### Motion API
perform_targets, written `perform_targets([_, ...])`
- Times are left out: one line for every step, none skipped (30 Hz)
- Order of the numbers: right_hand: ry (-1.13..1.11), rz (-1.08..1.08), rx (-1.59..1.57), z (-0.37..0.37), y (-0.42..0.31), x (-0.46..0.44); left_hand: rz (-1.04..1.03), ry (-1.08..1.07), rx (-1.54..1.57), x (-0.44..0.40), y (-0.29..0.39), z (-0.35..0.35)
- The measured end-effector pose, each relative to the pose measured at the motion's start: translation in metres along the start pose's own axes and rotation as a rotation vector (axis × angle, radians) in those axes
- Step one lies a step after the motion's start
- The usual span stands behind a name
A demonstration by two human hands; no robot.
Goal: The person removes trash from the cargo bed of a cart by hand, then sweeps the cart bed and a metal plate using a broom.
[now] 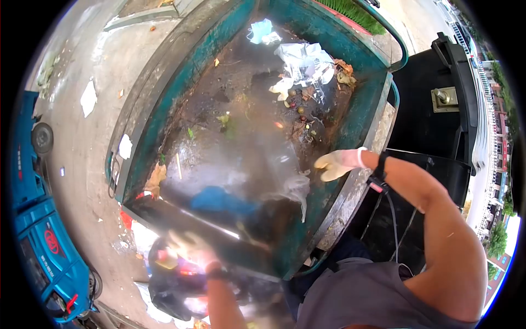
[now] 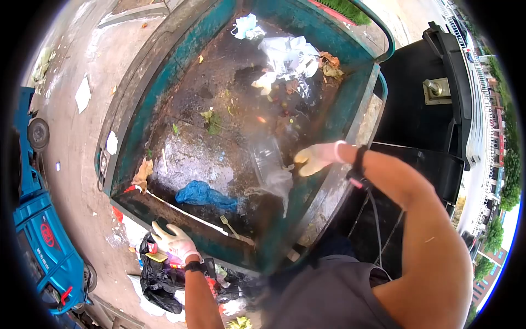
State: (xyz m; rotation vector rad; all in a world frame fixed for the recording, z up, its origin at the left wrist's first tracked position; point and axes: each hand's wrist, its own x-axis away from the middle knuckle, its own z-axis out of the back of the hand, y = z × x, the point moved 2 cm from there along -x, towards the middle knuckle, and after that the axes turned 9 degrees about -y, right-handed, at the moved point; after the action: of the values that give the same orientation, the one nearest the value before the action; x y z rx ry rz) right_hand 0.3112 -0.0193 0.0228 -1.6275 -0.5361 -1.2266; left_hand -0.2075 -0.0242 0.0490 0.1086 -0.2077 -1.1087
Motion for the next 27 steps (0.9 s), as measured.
perform_targets([-0.061, -0.03, 0.03, 0.031, 0.006, 0.045, 0.014, 0.006, -0.037, 0.0, 0.001, -0.002])
perform_targets([-0.171, -0.18, 0.207, 0.066, -0.008, 0.088, 0.04, 0.003, 0.007, 0.001, 0.008, 0.001])
perform_targets([-0.159, -0.182, 0.091, 0.095, 0.032, 0.116, 0.053, -0.027, -0.01, -0.002, 0.011, 0.004])
perform_targets([-0.198, -0.25, 0.079, 0.13, 0.043, 0.148, 0.065, -0.058, -0.028, -0.003, 0.011, 0.003])
perform_targets([-0.201, -0.355, 0.052, 0.168, 0.056, 0.174, 0.042, -0.044, -0.042, -0.006, 0.0, -0.006])
perform_targets([-0.206, -0.463, 0.022, 0.202, 0.065, 0.192, 0.058, -0.051, -0.055, -0.007, 0.003, -0.007])
perform_targets([-0.14, -0.538, 0.114, 0.236, 0.058, 0.194, 0.062, -0.06, -0.052, -0.008, 0.004, -0.008])
perform_targets([0.019, -0.505, 0.167, 0.261, 0.057, 0.182, 0.067, -0.069, -0.051, -0.01, 0.003, -0.011])
perform_targets([0.178, -0.473, 0.222, 0.286, 0.056, 0.17, 0.054, -0.083, -0.101, -0.011, 0.0, -0.013])
perform_targets([0.428, -0.323, 0.233, 0.3, 0.063, 0.149, -0.008, -0.011, -0.16, -0.009, -0.01, -0.021])
perform_targets([0.522, -0.273, 0.404, 0.31, 0.052, 0.115, -0.009, -0.013, -0.172, -0.009, -0.012, -0.023])
perform_targets([0.62, -0.218, 0.575, 0.321, 0.031, 0.073, -0.01, -0.01, -0.183, -0.011, -0.012, -0.026])
perform_targets([0.713, -0.196, 0.645, 0.319, 0.02, 0.034, -0.009, -0.009, -0.196, -0.013, -0.015, -0.029])
perform_targets([0.808, -0.175, 0.715, 0.31, 0.009, -0.004, 0.011, -0.019, -0.227, -0.012, -0.007, -0.027])
perform_targets([0.833, -0.179, 0.723, 0.296, -0.002, -0.044, 0.006, -0.026, -0.222, -0.014, -0.011, -0.03])
perform_targets([0.858, -0.185, 0.732, 0.292, -0.011, -0.073, 0.002, -0.033, -0.215, -0.013, -0.019, -0.033])
perform_targets([0.883, -0.212, 0.773, 0.3, -0.018, -0.088, -0.021, 0.001, -0.18, -0.013, -0.024, -0.036])
perform_targets([0.904, -0.237, 0.817, 0.307, -0.024, -0.102, -0.02, -0.023, -0.2, -0.015, -0.026, -0.038])
perform_targets([0.922, -0.257, 0.862, 0.314, -0.025, -0.115, -0.014, -0.017, -0.171, -0.015, -0.027, -0.039])
perform_targets([0.964, -0.293, 0.816, 0.34, -0.014, -0.121, -0.006, -0.013, -0.143, -0.014, -0.028, -0.04])
perform_targets([1.006, -0.327, 0.769, 0.367, 0.0, -0.127, 0.025, -0.015, -0.095, -0.013, -0.03, -0.04])
perform_targets([1.062, -0.341, 0.69, 0.395, 0.027, -0.143, 0.055, -0.022, -0.048, -0.013, -0.032, -0.039])
perform_targets([0.918, -0.291, 0.504, 0.408, 0.041, -0.138, 0.083, -0.03, 0.004, -0.013, -0.035, -0.041])
perform_targets([0.783, -0.265, 0.311, 0.421, 0.056, -0.133, 0.042, -0.025, -0.079, -0.015, -0.038, -0.043])
perform_targets([0.697, -0.289, 0.256, 0.423, 0.07, -0.135, 0.043, -0.009, -0.072, -0.014, -0.039, -0.045])
perform_targets([0.63, -0.316, 0.329, 0.412, 0.087, -0.147, 0.044, -0.001, -0.067, -0.012, -0.035, -0.044])
perform_targets([0.596, -0.352, 0.523, 0.394, 0.101, -0.161, -0.008, -0.004, -0.19, -0.011, -0.035, -0.043])
